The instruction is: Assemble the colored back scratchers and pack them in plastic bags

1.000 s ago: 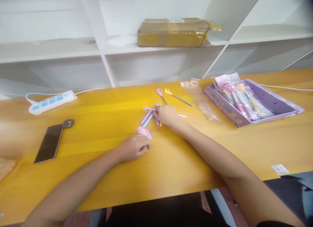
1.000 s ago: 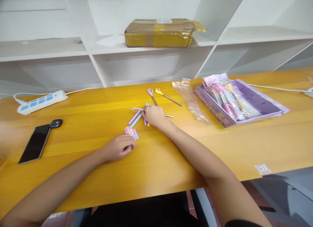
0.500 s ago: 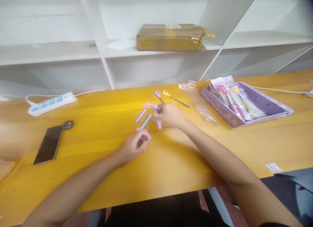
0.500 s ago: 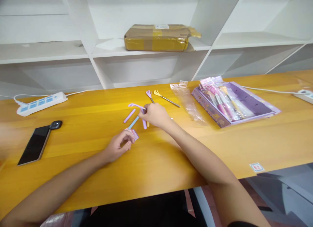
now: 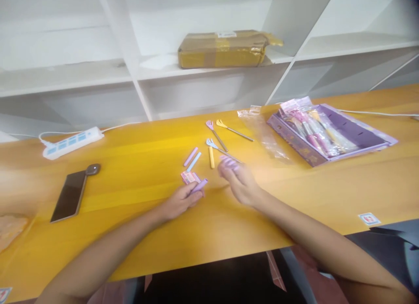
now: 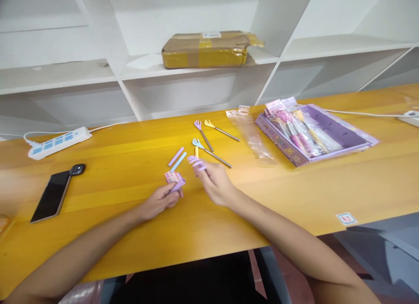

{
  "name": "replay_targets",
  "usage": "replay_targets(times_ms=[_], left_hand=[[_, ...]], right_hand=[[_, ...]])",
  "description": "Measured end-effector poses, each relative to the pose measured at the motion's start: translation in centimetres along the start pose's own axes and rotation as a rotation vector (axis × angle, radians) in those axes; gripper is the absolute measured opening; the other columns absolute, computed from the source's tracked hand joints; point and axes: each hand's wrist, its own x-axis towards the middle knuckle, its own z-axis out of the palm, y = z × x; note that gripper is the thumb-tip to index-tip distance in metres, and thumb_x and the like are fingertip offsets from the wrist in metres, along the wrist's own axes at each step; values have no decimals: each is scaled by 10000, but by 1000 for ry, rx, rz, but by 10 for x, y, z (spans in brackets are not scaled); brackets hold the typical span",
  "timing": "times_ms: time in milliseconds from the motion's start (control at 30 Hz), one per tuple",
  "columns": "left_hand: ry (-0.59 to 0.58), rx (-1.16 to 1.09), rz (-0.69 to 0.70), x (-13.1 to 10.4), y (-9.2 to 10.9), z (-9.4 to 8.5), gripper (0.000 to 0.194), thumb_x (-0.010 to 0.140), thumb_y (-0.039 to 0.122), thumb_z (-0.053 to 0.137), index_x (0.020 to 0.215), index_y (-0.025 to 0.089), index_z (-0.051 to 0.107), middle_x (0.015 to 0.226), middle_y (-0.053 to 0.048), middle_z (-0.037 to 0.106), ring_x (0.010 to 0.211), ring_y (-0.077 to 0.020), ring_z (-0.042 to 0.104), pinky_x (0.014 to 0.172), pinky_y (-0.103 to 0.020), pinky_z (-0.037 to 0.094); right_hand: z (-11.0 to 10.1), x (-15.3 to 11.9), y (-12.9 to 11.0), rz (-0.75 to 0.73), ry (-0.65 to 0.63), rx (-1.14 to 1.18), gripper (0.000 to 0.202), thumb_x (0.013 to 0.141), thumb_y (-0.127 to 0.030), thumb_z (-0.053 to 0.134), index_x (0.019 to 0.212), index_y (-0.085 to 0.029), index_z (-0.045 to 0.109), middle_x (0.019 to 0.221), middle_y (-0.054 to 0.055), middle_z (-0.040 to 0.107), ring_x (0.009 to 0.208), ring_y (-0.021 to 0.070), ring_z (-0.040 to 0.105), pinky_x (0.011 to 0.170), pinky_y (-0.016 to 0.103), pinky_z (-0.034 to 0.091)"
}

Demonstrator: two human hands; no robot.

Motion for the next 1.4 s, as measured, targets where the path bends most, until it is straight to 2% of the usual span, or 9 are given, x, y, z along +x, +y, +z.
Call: replay_targets(times_ms=[133, 200, 367, 467, 600, 733, 1000, 1233, 1400], left_hand=[[-57, -102, -4, 3, -2, 1, 549, 1080, 708, 474, 1055, 171, 584, 694, 91, 306, 564, -93, 249, 552, -259, 219], [-71, -61, -2, 3, -1, 1, 544, 1099, 689, 443, 1073, 167, 594, 704, 79, 334, 580, -100, 284, 563, -259, 251], [-71, 44, -32, 3, 0, -1, 491, 1131, 627, 421, 1164, 168, 593, 746, 49, 453, 615, -107, 416, 595, -257, 341], [-59, 23, -27, 3, 1, -2, 468, 1137, 603, 431, 1189, 166, 592, 777, 38, 484, 619, -102, 435, 593, -259, 338], [-59, -2, -24, 5, 3, -3, 477, 1135, 582, 458, 1312, 162, 598, 799, 33, 494, 627, -103, 433, 596, -265, 327], [-49, -41, -41, 5, 1, -3, 572, 1123, 570, 506, 1534, 175, 550, 776, 52, 421, 635, -109, 357, 607, -268, 299], [-27, -18, -63, 4, -6, -5, 622, 1114, 559, 533, 1649, 240, 528, 765, 46, 395, 639, -115, 314, 605, -269, 277], [-18, -56, -27, 6, -4, -3, 609, 1122, 539, 528, 1641, 221, 526, 733, 65, 362, 610, -106, 310, 593, -257, 281], [35, 5, -29, 5, 0, -1, 559, 1125, 512, 531, 1621, 255, 545, 822, 27, 501, 627, -97, 358, 595, -246, 315]], right_hand=[[-6, -8, 32, 54, 360, 259, 534, 1162, -601, 384, 801, -231, 519, 605, -19, 465, 533, 142, 465, 551, 286, 398], [-10, -11, 44, 117, 453, 341, 546, 1142, -656, 402, 801, -241, 501, 588, -32, 437, 502, 141, 448, 527, 290, 403], [-24, -9, 52, 129, 407, 100, 670, 1092, -780, 363, 778, -233, 589, 704, 54, 598, 692, 194, 593, 716, 345, 506], [-24, -6, 50, 104, 487, 52, 722, 1062, -836, 322, 767, -239, 600, 794, 86, 626, 822, 233, 625, 850, 391, 523], [-18, -2, 50, 218, 612, 164, 734, 1045, -868, 306, 760, -243, 566, 744, 54, 520, 707, 198, 517, 673, 335, 450], [-17, 4, 54, 420, 508, 472, 713, 1003, -913, 369, 785, -251, 522, 624, -19, 340, 535, 150, 335, 506, 281, 291], [-15, 8, 62, 473, 416, 666, 696, 980, -933, 398, 807, -259, 433, 592, -79, 169, 471, 118, 178, 433, 242, 191], [-8, 5, 68, 490, 394, 619, 643, 966, -887, 501, 834, -258, 493, 600, -54, 311, 497, 127, 294, 471, 257, 265], [-10, 5, 73, 496, 418, 495, 668, 976, -900, 456, 823, -253, 524, 607, -34, 371, 519, 141, 362, 494, 269, 295]])
